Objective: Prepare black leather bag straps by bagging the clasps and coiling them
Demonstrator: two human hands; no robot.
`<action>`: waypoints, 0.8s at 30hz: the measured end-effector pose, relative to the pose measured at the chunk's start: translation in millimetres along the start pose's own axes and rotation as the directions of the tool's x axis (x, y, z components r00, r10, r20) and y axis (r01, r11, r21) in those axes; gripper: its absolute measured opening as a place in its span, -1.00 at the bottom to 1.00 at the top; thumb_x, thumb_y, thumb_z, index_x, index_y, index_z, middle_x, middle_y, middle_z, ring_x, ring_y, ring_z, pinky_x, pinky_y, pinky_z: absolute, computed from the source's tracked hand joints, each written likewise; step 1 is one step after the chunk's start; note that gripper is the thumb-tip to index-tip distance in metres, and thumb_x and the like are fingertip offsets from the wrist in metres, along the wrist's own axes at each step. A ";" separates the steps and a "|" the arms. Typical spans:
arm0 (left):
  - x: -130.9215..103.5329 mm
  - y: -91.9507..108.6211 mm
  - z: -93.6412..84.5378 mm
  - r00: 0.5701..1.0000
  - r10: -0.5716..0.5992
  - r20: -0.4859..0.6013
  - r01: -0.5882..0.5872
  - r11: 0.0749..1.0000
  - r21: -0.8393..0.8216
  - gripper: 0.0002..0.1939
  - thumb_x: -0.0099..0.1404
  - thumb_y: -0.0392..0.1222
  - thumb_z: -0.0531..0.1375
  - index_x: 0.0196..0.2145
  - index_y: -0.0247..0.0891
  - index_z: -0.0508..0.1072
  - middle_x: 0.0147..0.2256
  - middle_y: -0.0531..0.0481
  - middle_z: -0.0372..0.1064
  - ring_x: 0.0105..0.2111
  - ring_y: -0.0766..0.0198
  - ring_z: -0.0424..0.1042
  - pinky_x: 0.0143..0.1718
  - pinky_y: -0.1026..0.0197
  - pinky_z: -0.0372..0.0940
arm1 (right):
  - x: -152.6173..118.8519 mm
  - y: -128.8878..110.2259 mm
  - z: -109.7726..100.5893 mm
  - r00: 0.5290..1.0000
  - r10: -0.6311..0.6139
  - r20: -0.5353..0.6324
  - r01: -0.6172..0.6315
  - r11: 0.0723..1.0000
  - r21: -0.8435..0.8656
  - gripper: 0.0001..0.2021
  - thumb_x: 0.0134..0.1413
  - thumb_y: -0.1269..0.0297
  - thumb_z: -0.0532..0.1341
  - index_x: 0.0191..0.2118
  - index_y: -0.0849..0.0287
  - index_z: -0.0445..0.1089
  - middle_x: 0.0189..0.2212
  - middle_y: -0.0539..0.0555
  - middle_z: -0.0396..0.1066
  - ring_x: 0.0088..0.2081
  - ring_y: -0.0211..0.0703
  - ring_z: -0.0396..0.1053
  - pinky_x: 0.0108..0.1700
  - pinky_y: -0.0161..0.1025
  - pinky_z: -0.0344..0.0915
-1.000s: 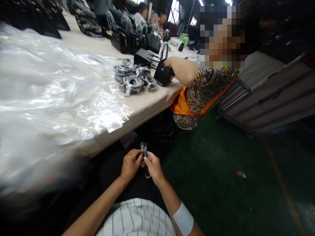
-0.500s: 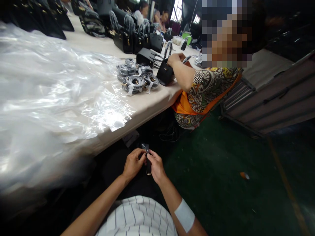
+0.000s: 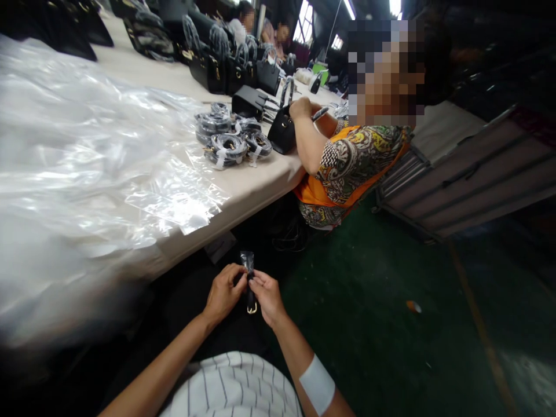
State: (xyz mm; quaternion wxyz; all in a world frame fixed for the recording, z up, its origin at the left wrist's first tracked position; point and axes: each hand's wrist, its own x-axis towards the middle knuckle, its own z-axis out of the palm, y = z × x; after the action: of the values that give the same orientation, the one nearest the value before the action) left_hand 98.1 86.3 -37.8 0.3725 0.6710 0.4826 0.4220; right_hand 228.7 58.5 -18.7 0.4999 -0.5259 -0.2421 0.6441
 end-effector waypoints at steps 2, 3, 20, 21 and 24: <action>0.4 -0.2 -0.6 1.000 0.004 -0.003 -0.004 1.000 -0.001 -0.86 0.34 -0.26 0.07 -0.30 -0.21 0.44 -0.34 -0.02 0.40 -0.27 0.19 0.41 -0.18 0.15 0.28 | -0.1 -0.8 2.7 1.000 0.011 -0.007 -0.011 1.000 0.017 -0.53 -0.18 0.22 0.48 -0.09 0.28 0.50 -0.31 0.10 0.52 -0.29 -0.19 0.44 -0.16 -0.27 0.32; 0.5 -0.3 -0.9 1.000 0.012 -0.004 -0.012 1.000 -0.004 -0.85 0.35 -0.25 0.06 -0.30 -0.20 0.44 -0.34 -0.03 0.40 -0.27 0.18 0.41 -0.18 0.14 0.28 | -0.9 -1.1 4.0 1.000 0.020 -0.011 -0.019 0.999 0.032 -0.55 -0.18 0.22 0.47 -0.11 0.27 0.50 -0.31 0.10 0.52 -0.29 -0.19 0.44 -0.17 -0.27 0.33; 1.0 -11.7 3.2 0.957 -0.061 0.284 0.000 0.978 0.208 -0.74 0.35 -0.19 -0.04 -0.32 -0.17 0.44 -0.27 -0.09 0.47 -0.23 0.12 0.48 -0.17 0.11 0.36 | -6.3 43.4 -18.6 0.999 -0.026 -0.039 0.001 0.850 -0.526 -0.26 -0.10 -0.44 0.12 -0.16 0.20 0.48 -0.66 -0.05 0.25 -0.70 -0.30 0.14 -0.63 -0.34 0.08; -0.2 -15.7 5.5 0.961 -0.030 0.276 -0.036 0.972 0.232 -0.75 0.33 -0.22 -0.02 -0.30 -0.17 0.46 -0.24 -0.11 0.49 -0.18 0.09 0.49 -0.14 0.09 0.37 | -5.2 44.0 -18.0 0.996 -0.069 -0.052 0.029 0.835 -0.549 -0.33 -0.07 -0.40 0.15 -0.19 0.16 0.49 -0.65 -0.03 0.27 -0.65 -0.26 0.20 -0.59 -0.32 0.13; -2.7 -36.1 16.2 0.957 0.144 0.252 -0.208 0.946 0.248 -0.75 0.24 -0.26 0.08 -0.19 -0.13 0.51 -0.07 -0.14 0.50 -0.01 0.02 0.46 0.03 0.04 0.37 | 2.2 46.6 -11.5 0.973 -0.207 -0.101 0.129 0.852 -0.508 -0.54 -0.09 -0.22 0.30 -0.27 0.09 0.53 -0.52 0.07 0.40 -0.41 -0.07 0.38 -0.40 -0.24 0.27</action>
State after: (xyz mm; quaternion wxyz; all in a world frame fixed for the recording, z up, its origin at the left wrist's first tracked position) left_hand 100.6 91.5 -77.0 0.2907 0.8009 0.4272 0.3027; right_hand 221.3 40.1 -62.5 0.4187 -0.6611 -0.4063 0.4718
